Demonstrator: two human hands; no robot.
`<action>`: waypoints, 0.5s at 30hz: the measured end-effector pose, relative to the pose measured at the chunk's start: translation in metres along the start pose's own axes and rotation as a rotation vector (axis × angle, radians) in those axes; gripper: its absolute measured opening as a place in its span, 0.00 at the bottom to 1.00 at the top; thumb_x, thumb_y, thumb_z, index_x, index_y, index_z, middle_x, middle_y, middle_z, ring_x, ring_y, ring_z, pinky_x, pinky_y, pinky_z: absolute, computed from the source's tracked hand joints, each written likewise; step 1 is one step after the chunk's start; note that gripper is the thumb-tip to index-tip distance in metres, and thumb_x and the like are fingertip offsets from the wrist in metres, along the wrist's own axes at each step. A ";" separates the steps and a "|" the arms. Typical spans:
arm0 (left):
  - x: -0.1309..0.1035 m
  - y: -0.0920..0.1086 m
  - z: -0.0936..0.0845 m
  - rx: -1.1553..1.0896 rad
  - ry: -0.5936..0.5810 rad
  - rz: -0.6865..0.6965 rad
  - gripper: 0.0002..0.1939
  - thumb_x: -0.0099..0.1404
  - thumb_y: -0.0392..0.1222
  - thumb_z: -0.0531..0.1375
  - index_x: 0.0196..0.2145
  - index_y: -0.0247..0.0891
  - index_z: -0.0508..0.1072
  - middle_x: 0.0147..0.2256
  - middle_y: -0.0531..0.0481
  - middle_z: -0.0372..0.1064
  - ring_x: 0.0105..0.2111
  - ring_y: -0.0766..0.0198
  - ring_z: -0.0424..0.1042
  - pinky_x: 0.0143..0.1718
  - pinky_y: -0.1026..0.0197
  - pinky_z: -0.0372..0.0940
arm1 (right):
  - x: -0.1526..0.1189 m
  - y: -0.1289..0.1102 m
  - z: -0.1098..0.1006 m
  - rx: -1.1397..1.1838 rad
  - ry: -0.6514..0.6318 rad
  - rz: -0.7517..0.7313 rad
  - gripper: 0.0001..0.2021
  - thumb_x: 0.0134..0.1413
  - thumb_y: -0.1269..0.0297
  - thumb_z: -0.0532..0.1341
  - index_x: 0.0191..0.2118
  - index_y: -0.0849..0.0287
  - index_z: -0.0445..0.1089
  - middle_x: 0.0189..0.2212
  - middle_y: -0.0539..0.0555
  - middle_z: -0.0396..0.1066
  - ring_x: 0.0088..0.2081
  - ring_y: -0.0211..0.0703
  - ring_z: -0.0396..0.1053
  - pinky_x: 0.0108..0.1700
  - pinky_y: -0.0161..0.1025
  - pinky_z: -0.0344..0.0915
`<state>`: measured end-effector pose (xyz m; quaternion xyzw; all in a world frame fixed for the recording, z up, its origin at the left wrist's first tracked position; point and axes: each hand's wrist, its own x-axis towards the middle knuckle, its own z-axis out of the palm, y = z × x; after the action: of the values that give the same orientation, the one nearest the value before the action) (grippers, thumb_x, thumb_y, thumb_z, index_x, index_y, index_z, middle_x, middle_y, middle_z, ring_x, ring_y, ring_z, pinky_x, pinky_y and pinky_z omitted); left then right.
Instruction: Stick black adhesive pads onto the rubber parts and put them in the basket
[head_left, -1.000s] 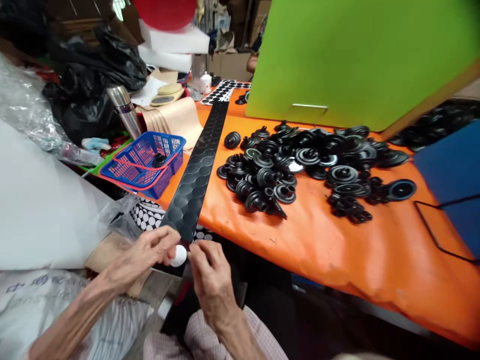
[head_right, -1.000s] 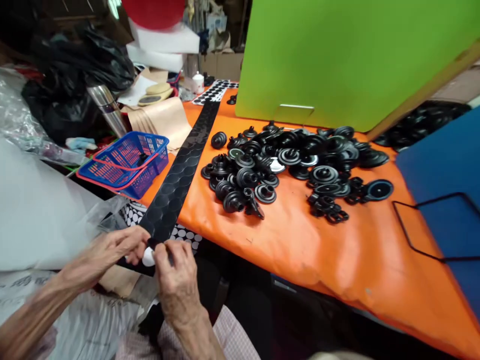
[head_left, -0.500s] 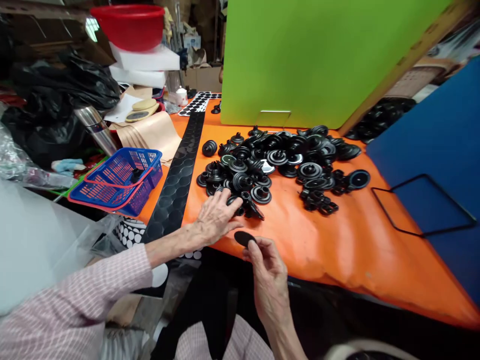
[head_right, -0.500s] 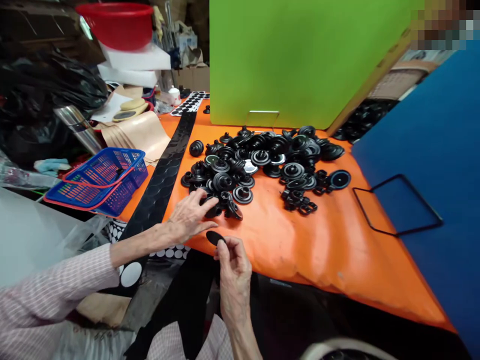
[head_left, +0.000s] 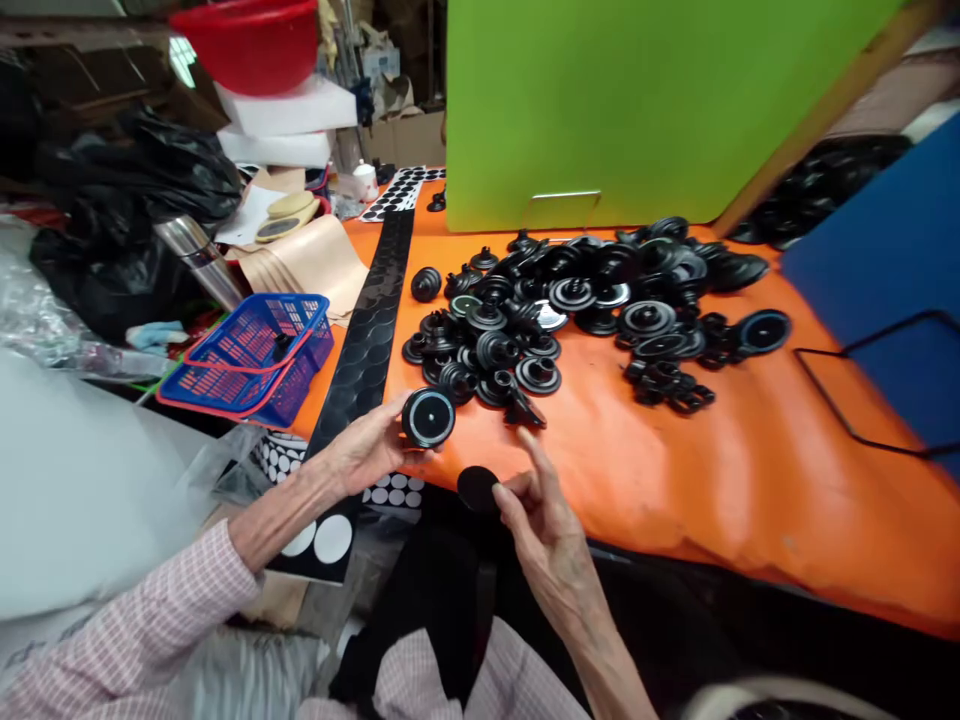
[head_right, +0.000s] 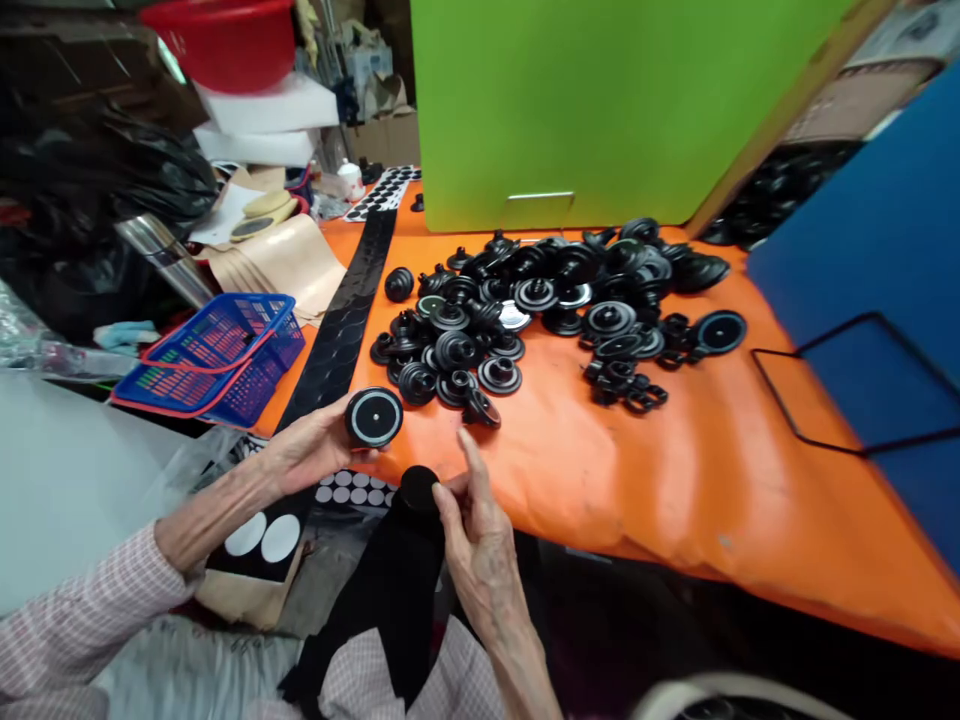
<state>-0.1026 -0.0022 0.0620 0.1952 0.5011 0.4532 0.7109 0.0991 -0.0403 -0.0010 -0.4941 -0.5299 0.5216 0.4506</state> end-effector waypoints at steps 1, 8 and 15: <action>-0.007 -0.003 -0.003 -0.051 0.003 -0.011 0.13 0.62 0.46 0.60 0.40 0.34 0.72 0.36 0.45 0.72 0.31 0.61 0.73 0.31 0.60 0.68 | 0.000 -0.004 0.004 0.032 -0.011 -0.001 0.18 0.55 0.55 0.60 0.51 0.52 0.63 0.26 0.45 0.62 0.27 0.37 0.61 0.33 0.36 0.61; -0.042 -0.026 -0.019 0.036 0.046 0.135 0.11 0.60 0.38 0.63 0.41 0.33 0.73 0.39 0.45 0.71 0.35 0.63 0.72 0.34 0.61 0.70 | -0.003 -0.026 0.027 0.204 -0.153 0.165 0.12 0.55 0.52 0.61 0.31 0.56 0.66 0.25 0.47 0.61 0.29 0.36 0.60 0.35 0.34 0.60; -0.056 -0.037 -0.028 0.046 -0.025 0.146 0.21 0.55 0.32 0.64 0.47 0.39 0.72 0.47 0.46 0.69 0.45 0.56 0.72 0.45 0.50 0.71 | -0.002 -0.023 0.056 0.274 -0.027 0.116 0.10 0.52 0.55 0.63 0.29 0.56 0.69 0.41 0.51 0.63 0.48 0.42 0.63 0.50 0.37 0.61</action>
<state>-0.1160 -0.0730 0.0536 0.2533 0.4869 0.4896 0.6775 0.0427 -0.0476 0.0193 -0.4507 -0.4303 0.6210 0.4755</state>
